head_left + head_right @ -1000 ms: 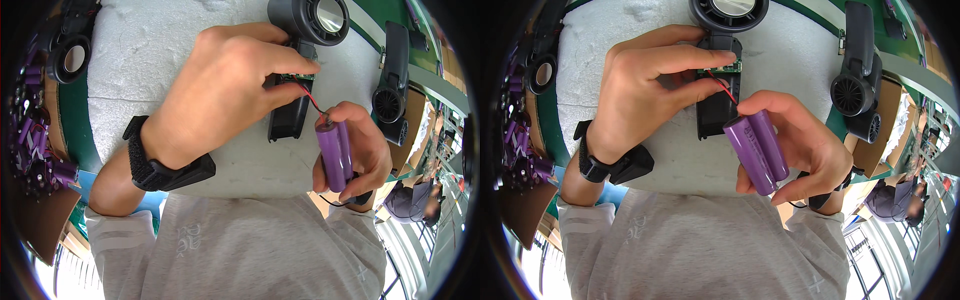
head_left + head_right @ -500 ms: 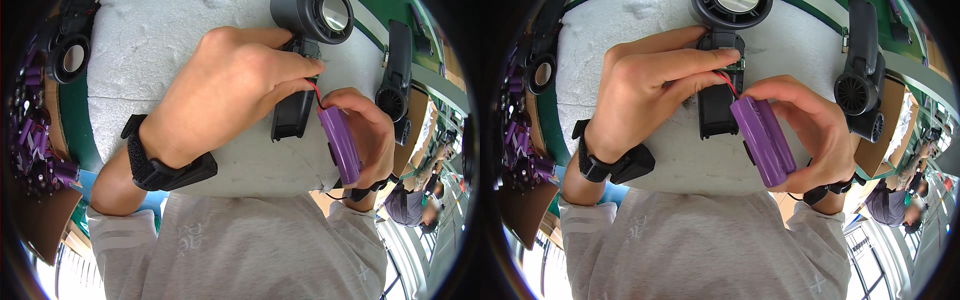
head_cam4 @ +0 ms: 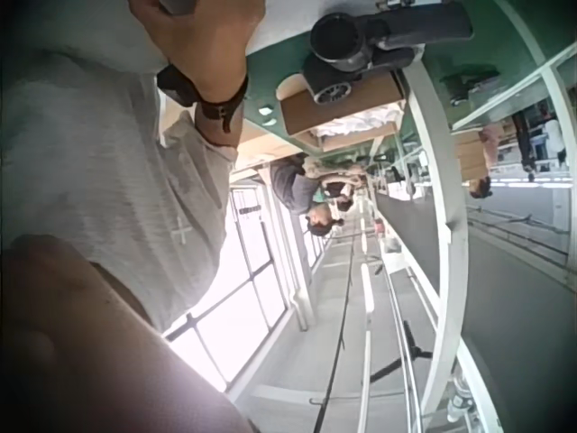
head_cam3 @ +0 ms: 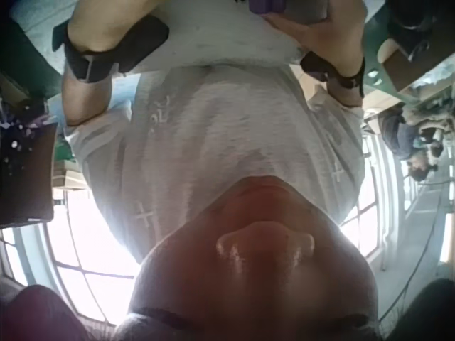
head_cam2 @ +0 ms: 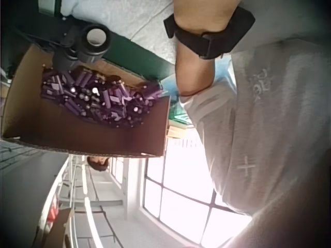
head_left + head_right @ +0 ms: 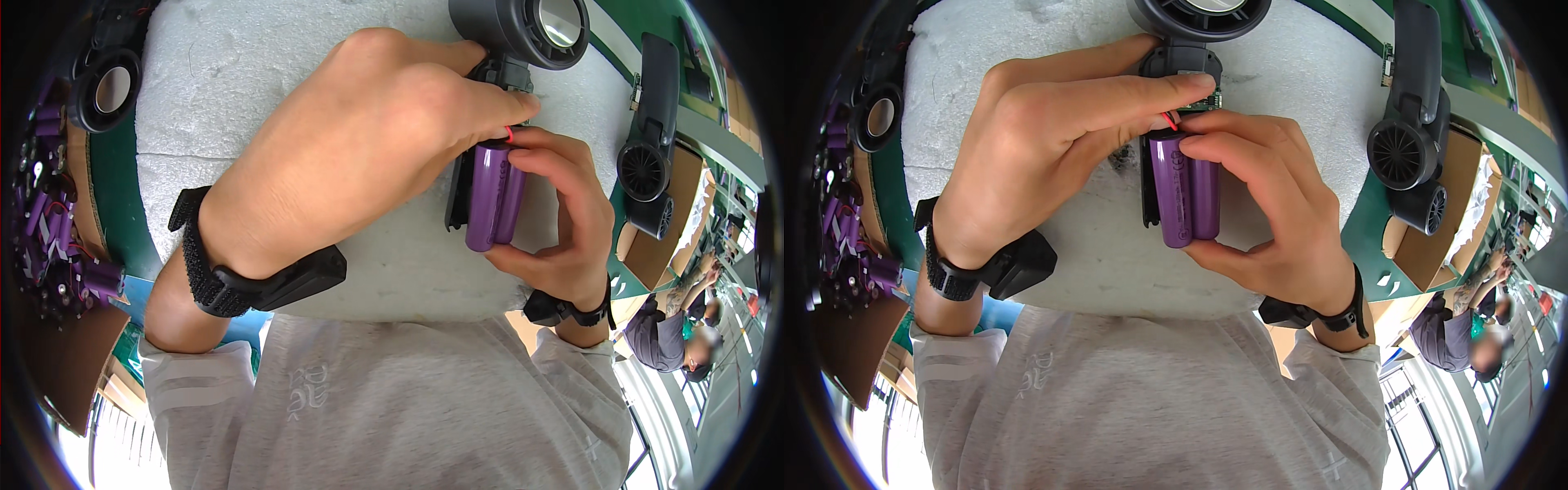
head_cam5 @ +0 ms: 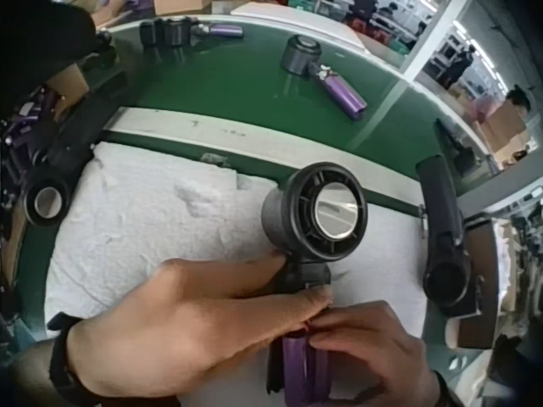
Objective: The person assembles handheld fans by connecting battery packs to circuit boards, testing the power, and inserting the batteries into the fan handles. They repeat this process for multiple units, placing completed fans on the assembly line and reaching into a box for more batteries.
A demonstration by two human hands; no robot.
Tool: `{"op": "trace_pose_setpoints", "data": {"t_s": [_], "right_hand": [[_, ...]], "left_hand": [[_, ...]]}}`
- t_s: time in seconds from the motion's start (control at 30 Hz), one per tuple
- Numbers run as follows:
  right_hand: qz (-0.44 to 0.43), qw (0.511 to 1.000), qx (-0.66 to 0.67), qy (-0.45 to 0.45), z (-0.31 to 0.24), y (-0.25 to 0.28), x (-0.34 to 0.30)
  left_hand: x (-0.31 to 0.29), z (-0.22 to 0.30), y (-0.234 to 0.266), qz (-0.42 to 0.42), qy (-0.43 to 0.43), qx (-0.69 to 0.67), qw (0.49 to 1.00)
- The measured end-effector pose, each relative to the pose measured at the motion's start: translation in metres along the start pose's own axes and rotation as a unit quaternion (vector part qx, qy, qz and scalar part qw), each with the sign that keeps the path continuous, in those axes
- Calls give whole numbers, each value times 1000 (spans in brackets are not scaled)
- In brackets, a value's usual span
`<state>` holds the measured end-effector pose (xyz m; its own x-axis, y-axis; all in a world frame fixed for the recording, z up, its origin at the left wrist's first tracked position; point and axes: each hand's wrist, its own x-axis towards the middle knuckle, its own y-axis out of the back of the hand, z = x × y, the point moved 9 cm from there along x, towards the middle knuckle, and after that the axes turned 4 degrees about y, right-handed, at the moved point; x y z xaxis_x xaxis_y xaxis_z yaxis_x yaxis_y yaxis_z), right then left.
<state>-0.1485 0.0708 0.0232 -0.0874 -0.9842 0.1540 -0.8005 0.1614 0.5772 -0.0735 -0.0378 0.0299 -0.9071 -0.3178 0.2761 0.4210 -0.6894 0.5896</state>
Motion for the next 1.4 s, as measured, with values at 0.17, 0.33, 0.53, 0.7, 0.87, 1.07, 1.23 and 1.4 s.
{"op": "trace_pose_setpoints", "data": {"t_s": [0.17, 0.33, 0.53, 0.7, 0.87, 1.07, 1.23, 1.4], "right_hand": [[-25, 996, -75, 50, -9, -3, -2], [6, 996, -80, 48, -15, -1, -2], [22, 994, -98, 41, -18, 0, -4], [0, 992, -118, 51, -21, -3, -4], [23, 991, -126, 25, -19, -4, -5], [32, 988, -143, 41, -21, -1, -5], [36, 988, -152, 8, -20, -2, -5], [79, 989, -123, -3, -14, -4, -5]], "left_hand": [[1, 3, 0, -1, -19, 15, 1000], [0, 3, -1, -4, -15, 23, 1000], [0, 4, 0, -5, -16, 38, 999], [-1, 5, 1, 3, -23, 47, 999], [0, 5, 2, 16, -30, 48, 998], [2, 4, 2, 20, -32, 22, 999], [3, 1, 1, 11, 6, -13, 1000], [2, -4, 5, -5, 39, -51, 998]]}}
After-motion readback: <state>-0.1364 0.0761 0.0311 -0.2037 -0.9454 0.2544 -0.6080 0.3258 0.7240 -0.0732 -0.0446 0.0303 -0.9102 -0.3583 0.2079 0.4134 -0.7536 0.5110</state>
